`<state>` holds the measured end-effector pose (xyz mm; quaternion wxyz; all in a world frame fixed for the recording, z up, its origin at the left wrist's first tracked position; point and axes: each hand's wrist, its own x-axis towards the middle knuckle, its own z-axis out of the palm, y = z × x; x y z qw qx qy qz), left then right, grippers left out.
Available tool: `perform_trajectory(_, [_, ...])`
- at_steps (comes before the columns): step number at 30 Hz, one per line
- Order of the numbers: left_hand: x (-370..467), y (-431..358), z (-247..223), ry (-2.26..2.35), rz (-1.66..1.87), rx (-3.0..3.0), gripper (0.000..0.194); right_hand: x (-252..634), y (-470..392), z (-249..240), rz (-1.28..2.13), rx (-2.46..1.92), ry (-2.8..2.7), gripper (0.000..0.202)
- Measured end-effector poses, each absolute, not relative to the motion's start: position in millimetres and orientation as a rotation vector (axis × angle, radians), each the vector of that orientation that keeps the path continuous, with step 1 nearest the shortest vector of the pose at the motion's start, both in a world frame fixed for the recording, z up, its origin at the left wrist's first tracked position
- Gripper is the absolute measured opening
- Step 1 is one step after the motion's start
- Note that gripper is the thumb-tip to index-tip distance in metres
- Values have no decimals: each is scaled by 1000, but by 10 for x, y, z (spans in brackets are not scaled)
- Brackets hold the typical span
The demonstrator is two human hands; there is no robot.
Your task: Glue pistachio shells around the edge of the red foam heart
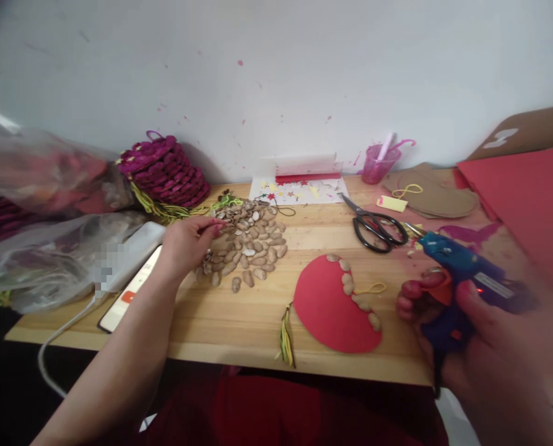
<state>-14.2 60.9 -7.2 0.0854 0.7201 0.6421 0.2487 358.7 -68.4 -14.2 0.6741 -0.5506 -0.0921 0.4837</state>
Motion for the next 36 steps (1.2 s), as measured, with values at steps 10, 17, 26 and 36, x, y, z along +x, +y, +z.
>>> perform_trajectory(10, [-115,580,-4,2071,486,2163,37,3609,-767,-173,1256,-1088,-359,37])
perform_trajectory(17, [-33,571,3,2225,409,2143,42,3619,-766,-208,1273,-1021,-458,30])
perform_trajectory(26, [-65,546,32,2218,379,2095,35,3581,-806,-97,1243,-1092,-426,22])
perform_trajectory(36, [-150,581,-19,1953,530,2236,17,3592,-712,-151,1150,-1195,-250,22])
